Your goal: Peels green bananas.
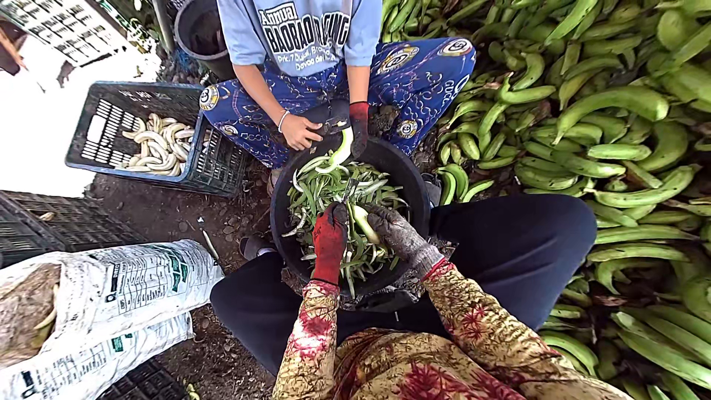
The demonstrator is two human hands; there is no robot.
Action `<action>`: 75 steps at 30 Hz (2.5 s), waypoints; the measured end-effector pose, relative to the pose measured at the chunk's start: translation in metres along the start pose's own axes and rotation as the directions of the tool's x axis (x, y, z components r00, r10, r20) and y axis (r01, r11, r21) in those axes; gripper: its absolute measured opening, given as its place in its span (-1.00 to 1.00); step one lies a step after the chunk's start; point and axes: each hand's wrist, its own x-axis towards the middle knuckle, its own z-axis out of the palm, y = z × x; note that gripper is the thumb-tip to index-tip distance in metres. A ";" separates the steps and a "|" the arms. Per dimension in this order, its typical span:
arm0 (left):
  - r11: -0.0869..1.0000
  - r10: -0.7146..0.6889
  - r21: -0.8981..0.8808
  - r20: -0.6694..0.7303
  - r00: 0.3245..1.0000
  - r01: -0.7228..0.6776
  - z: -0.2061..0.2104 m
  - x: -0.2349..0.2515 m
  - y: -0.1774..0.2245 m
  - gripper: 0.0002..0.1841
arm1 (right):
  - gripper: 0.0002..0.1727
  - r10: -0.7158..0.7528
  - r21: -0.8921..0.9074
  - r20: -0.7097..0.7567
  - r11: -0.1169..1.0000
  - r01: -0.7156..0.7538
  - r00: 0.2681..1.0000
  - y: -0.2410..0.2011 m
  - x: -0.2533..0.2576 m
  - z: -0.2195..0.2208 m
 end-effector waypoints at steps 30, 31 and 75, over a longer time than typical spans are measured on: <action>0.898 -0.035 -0.440 -0.046 0.998 0.011 0.020 -0.023 0.000 -0.60 | -0.45 -0.047 0.131 -0.111 0.989 0.061 0.993 -0.001 -0.002 -0.002; 0.869 -0.043 -0.495 -0.036 0.998 0.020 0.017 -0.024 0.000 -0.59 | -0.42 -0.034 0.273 -0.082 0.960 0.056 0.996 0.005 0.003 -0.006; 0.975 0.212 0.143 -0.349 0.913 -0.172 0.018 -0.021 -0.016 -0.49 | -0.46 0.284 0.777 0.020 0.599 -0.194 0.959 -0.003 0.011 0.028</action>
